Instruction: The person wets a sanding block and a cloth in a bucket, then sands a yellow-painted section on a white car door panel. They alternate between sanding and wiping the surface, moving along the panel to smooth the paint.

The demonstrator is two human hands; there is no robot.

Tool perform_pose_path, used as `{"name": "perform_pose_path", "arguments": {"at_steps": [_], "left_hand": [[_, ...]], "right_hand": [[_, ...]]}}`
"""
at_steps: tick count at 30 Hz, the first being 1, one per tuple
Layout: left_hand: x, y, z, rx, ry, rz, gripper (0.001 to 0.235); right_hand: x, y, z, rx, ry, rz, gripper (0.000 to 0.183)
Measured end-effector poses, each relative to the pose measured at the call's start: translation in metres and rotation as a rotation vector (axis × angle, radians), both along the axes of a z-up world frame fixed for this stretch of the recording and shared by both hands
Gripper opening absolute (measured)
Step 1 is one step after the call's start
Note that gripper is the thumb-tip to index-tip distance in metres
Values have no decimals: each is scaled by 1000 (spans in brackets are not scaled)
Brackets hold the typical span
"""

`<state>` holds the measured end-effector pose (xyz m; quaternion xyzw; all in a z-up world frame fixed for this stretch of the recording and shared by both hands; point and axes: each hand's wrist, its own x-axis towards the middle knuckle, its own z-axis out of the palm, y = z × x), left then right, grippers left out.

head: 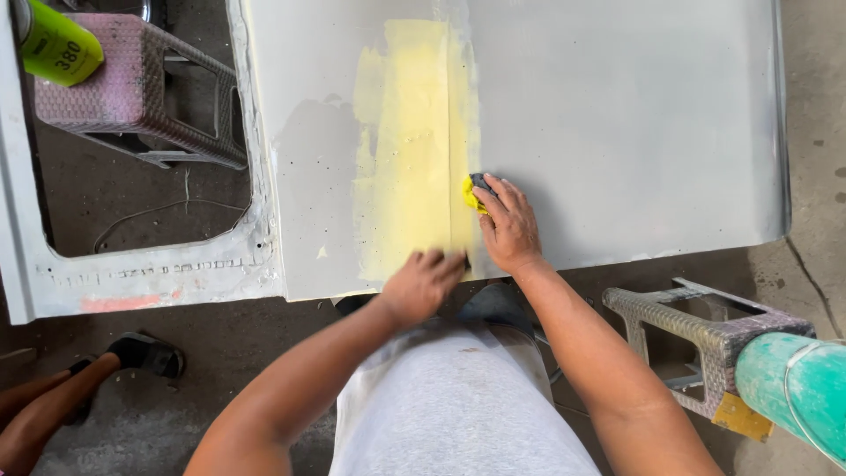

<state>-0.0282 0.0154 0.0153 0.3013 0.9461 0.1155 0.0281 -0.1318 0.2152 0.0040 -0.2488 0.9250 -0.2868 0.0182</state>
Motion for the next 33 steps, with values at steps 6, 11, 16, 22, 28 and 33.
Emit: {"name": "perform_pose_path", "arguments": {"at_steps": [6, 11, 16, 22, 28, 33], "left_hand": [[-27, -2, -9, 20, 2, -18, 46], [-24, 3, 5, 11, 68, 163, 50], [12, 0, -3, 44, 62, 32, 51], [-47, 2, -10, 48, 111, 266, 49], [17, 4, -1, 27, 25, 86, 52], [-28, 1, -8, 44, 9, 107, 51]], "right_hand": [[1, -1, -4, 16, 11, 27, 48], [-1, -4, -3, 16, 9, 16, 49], [0, -1, -4, 17, 7, 15, 49], [1, -2, -5, 28, 15, 16, 49], [0, -1, -9, 41, 18, 12, 50], [2, -1, -8, 59, 24, 20, 49]]}}
